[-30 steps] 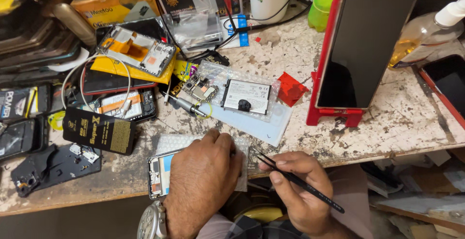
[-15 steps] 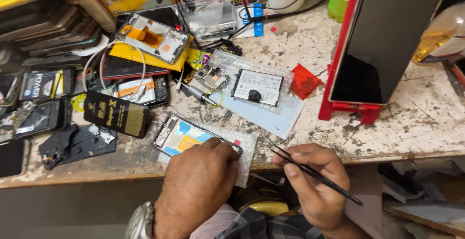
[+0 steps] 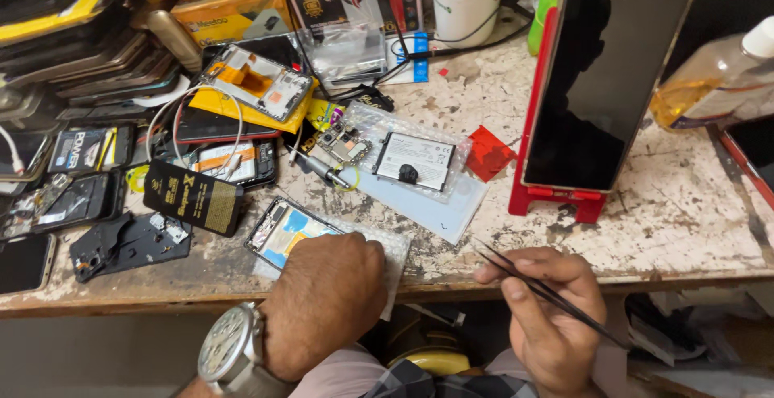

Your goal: The person uses tweezers to remove small components and adhesive residue from the interior frame of a disassembled smartphone. They carefully lift and peel away parts from the phone's chassis while holding the device steady.

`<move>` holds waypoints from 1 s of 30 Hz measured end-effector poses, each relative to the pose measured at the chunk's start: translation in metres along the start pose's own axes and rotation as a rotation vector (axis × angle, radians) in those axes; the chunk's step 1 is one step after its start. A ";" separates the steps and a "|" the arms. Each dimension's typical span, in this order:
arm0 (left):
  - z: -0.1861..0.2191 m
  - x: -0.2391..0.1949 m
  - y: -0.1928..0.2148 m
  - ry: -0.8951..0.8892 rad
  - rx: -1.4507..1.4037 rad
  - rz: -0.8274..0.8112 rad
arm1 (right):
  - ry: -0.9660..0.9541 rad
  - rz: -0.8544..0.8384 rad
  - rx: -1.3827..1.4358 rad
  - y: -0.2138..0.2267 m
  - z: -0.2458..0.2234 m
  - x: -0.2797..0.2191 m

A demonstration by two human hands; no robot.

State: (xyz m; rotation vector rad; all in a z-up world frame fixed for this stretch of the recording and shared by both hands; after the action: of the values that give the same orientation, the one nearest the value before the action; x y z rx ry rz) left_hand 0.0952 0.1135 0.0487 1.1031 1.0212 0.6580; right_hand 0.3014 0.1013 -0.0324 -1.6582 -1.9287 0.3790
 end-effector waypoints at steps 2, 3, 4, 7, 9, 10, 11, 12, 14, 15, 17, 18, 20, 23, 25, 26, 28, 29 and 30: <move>0.001 0.002 -0.002 -0.006 -0.029 0.002 | 0.025 0.004 -0.003 0.006 -0.003 0.000; 0.001 0.002 -0.003 -0.009 -0.044 0.004 | 0.030 0.022 0.002 0.009 -0.003 -0.001; 0.000 0.002 -0.001 -0.012 -0.048 0.047 | 0.033 0.036 0.006 0.013 -0.004 -0.001; -0.005 -0.004 0.001 0.023 -0.105 0.171 | 0.039 0.038 0.048 0.020 -0.003 -0.003; -0.014 -0.009 -0.001 0.101 -0.204 0.246 | 0.039 0.022 0.071 0.022 -0.003 -0.003; -0.014 -0.010 -0.002 0.081 -0.209 0.271 | 0.036 0.012 0.076 0.023 -0.002 -0.003; -0.013 -0.011 -0.003 0.062 -0.214 0.295 | 0.033 0.002 0.082 0.023 -0.001 -0.003; -0.012 -0.012 -0.003 0.039 -0.217 0.318 | 0.033 0.001 0.079 0.023 0.000 -0.003; -0.012 -0.015 -0.008 0.019 -0.222 0.310 | 0.037 0.004 0.072 0.024 0.002 -0.004; -0.012 -0.015 -0.010 0.006 -0.224 0.305 | 0.031 -0.002 0.075 0.024 0.003 -0.005; -0.010 -0.018 -0.009 -0.039 -0.217 0.367 | 0.024 -0.009 0.077 0.025 0.005 -0.005; -0.009 -0.021 -0.008 -0.059 -0.213 0.399 | 0.018 -0.005 0.081 0.025 0.006 -0.006; -0.010 -0.023 -0.009 -0.064 -0.221 0.420 | 0.007 0.003 0.088 0.025 0.008 -0.006; -0.011 -0.026 -0.010 -0.062 -0.255 0.458 | -0.005 0.014 0.084 0.026 0.008 -0.008; -0.015 -0.027 -0.009 -0.051 -0.275 0.477 | 0.014 -0.008 0.076 0.025 0.007 -0.007; -0.016 -0.028 -0.010 -0.042 -0.286 0.484 | 0.019 -0.021 0.069 0.025 0.007 -0.008; -0.022 -0.032 -0.008 -0.018 -0.291 0.508 | -0.013 0.002 0.059 0.028 0.010 -0.008; -0.026 -0.035 -0.005 -0.002 -0.286 0.527 | -0.026 0.012 0.055 0.029 0.011 -0.007; -0.030 -0.039 -0.003 0.016 -0.281 0.543 | -0.021 0.011 0.046 0.029 0.011 -0.007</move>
State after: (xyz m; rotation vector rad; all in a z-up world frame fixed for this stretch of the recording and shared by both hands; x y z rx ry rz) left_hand 0.0520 0.0917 0.0556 1.1281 0.6106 1.2076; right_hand 0.3194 0.1023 -0.0589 -1.6422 -1.9122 0.4440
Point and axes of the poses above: each hand's wrist, its own x-axis towards the middle knuckle, its own y-axis out of the back of the hand, z = x × y, the point moved 9 cm from there along x, towards the middle knuckle, and after that the axes turned 12 degrees about -y, right-handed, at the moved point
